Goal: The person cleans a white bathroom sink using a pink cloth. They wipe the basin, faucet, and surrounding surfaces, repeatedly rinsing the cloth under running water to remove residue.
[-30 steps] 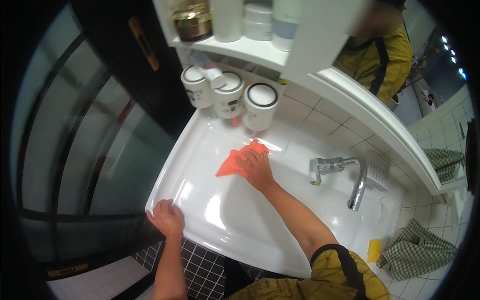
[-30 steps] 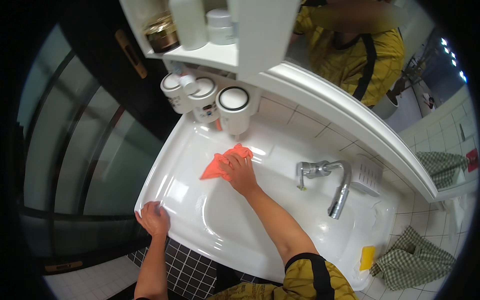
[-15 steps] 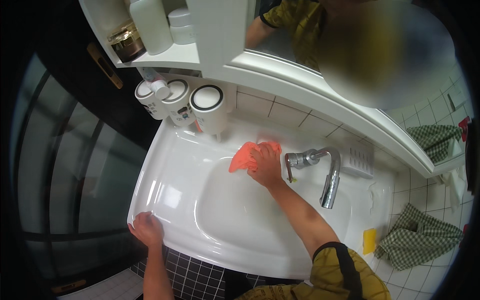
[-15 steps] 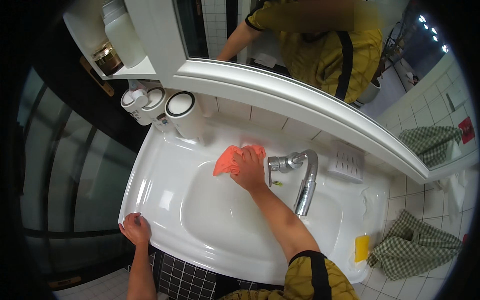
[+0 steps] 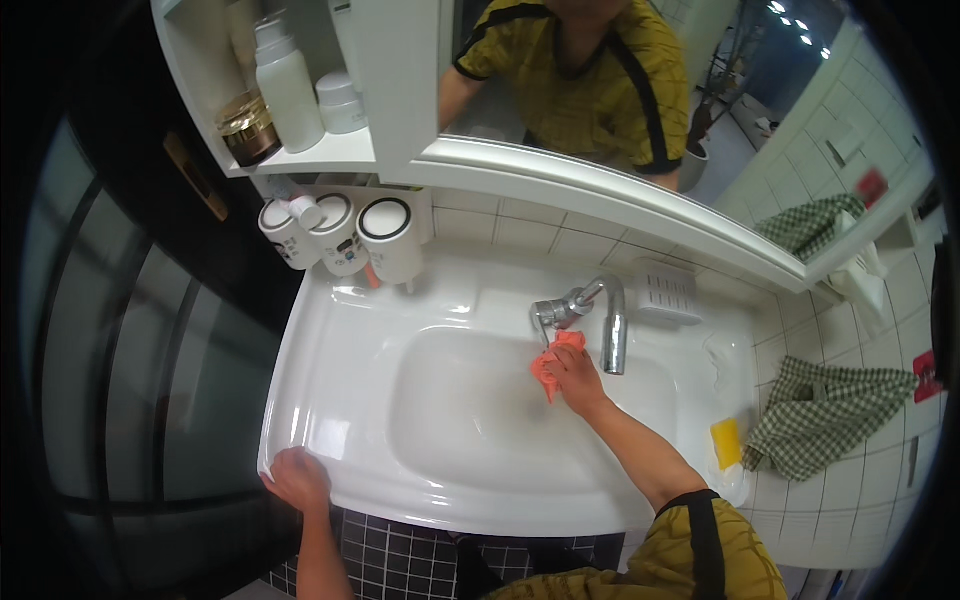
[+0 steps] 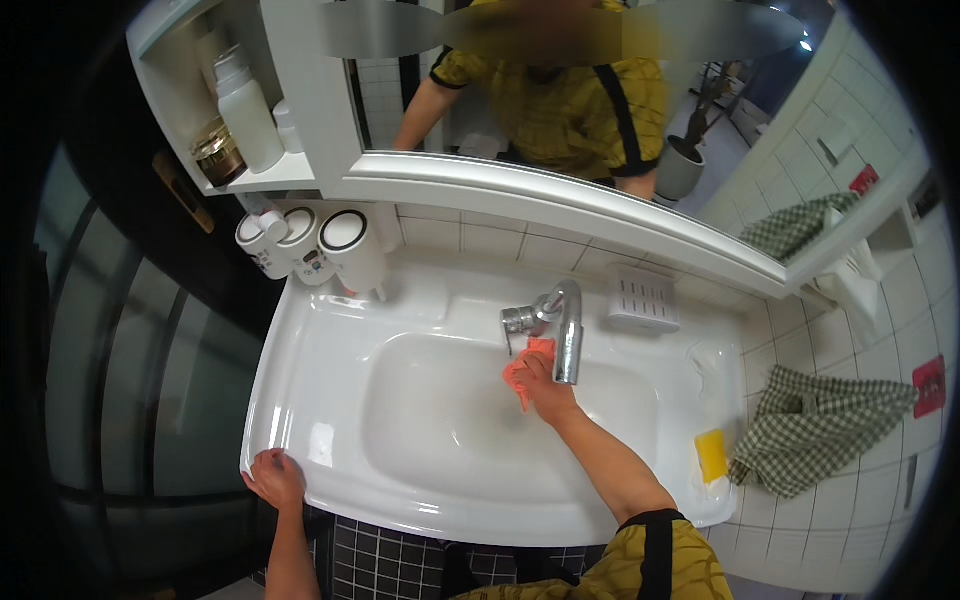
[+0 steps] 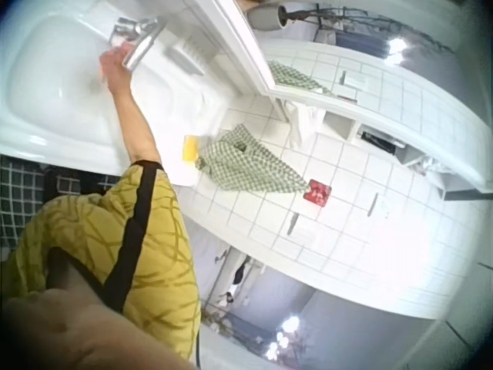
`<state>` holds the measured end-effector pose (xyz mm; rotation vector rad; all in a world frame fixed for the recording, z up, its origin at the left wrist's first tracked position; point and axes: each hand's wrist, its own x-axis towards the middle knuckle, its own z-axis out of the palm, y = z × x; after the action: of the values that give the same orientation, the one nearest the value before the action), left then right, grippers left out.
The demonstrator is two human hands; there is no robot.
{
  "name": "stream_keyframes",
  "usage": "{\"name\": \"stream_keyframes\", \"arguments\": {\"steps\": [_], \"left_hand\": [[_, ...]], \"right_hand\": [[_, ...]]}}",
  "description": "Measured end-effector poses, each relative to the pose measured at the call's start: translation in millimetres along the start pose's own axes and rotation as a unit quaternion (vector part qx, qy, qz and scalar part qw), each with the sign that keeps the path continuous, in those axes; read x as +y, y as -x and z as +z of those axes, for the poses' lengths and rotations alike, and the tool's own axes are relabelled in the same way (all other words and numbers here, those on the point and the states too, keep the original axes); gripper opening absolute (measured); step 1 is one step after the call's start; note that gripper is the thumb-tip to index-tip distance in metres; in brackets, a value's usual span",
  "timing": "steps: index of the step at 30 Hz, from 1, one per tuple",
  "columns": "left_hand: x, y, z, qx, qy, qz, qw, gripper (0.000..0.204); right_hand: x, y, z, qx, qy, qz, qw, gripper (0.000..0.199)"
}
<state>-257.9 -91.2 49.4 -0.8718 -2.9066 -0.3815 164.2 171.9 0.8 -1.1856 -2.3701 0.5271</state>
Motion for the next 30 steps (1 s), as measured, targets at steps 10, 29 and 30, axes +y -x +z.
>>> {"name": "stream_keyframes", "arguments": {"steps": [10, 29, 30], "left_hand": [[-1.1, 3.4, -8.3, -0.067, -0.034, 0.0, 0.997, 0.016], [-31.4, 93.8, 116.7, 0.154, -0.248, 0.413, 0.863, 0.034], [-18.1, 96.3, 108.8, 0.115, -0.198, 0.391, 0.891, 0.033]], "right_hand": [[52.4, -32.7, -20.6, 0.188, -0.006, -0.003, 0.982, 0.038], [29.4, -6.6, -69.3, 0.205, 0.088, -0.001, 0.975, 0.028], [40.2, -0.1, -65.4, 0.196, 0.118, 0.019, 0.973, 0.028]]}}
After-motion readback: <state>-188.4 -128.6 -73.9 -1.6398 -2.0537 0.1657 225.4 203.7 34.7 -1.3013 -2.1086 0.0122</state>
